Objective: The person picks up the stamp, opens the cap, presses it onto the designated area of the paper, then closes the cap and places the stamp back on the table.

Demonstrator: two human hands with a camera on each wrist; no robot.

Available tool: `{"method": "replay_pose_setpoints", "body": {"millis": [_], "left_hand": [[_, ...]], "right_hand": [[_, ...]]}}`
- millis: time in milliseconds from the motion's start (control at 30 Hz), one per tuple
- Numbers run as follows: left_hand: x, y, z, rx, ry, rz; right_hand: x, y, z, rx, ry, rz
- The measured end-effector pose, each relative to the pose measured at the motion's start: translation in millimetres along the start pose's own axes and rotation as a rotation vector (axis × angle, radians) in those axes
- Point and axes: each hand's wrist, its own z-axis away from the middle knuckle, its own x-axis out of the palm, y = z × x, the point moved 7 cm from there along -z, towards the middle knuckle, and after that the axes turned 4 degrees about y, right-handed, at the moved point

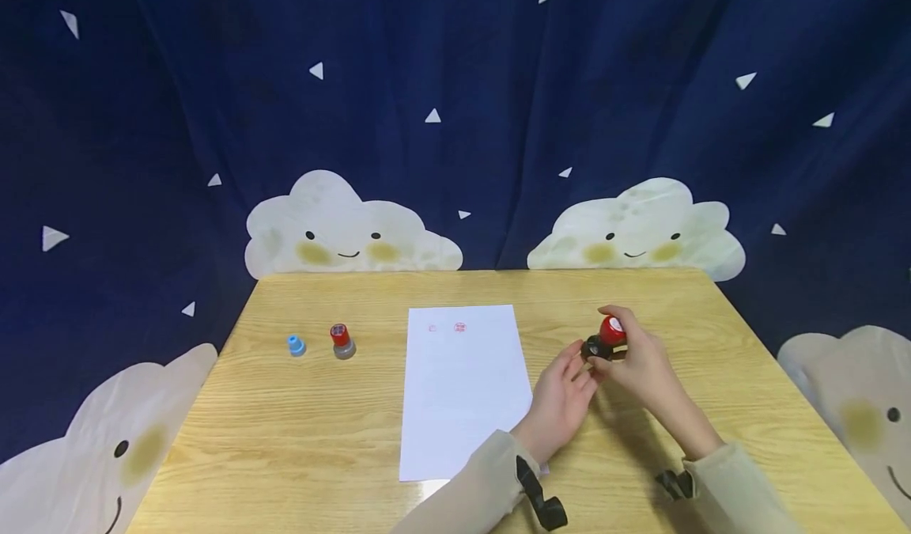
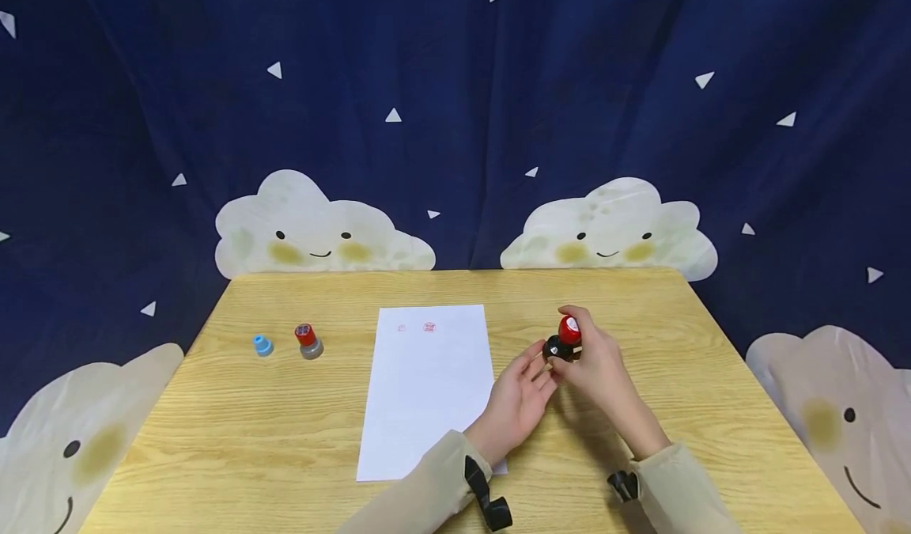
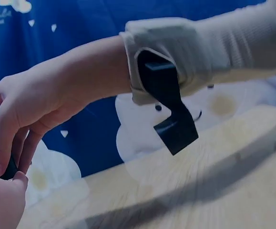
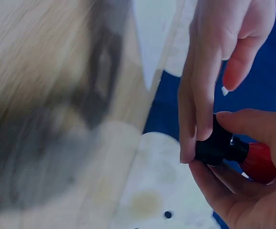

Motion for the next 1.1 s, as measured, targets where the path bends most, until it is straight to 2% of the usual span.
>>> {"method": "replay_pose_setpoints", "body": {"millis": [167, 433, 600, 867, 1000, 1100], "left_hand": [[-3.5, 11.7, 20.7, -0.003, -0.015, 0.025], [-10.4, 25.3, 51.9, -0.025, -0.076, 0.075], [-19.2, 34.5, 69.5, -0.037, -0.098, 0.076], [-41.7, 49.6, 92.5, -0.071, -0.093, 0.097], [-57.2, 51.5, 103.5, -0.078, -0.072, 0.078], [-69.0, 53.3, 110.0, -0.050, -0.059, 0.046]], "right_hand": [[0, -25, 4.0, -0.047, -0.027, -0.004], [3, -61, 12.3, -0.090, -0.081, -0.006], [7, -84, 19.1, -0.181, -0.099, -0.050], [23, -109, 36.2, -0.296, -0.119, -0.049], [38, -114, 48.4, -0.305, -0.167, -0.064], [49, -116, 55.8, -0.298, -0.217, -0.097]]}}
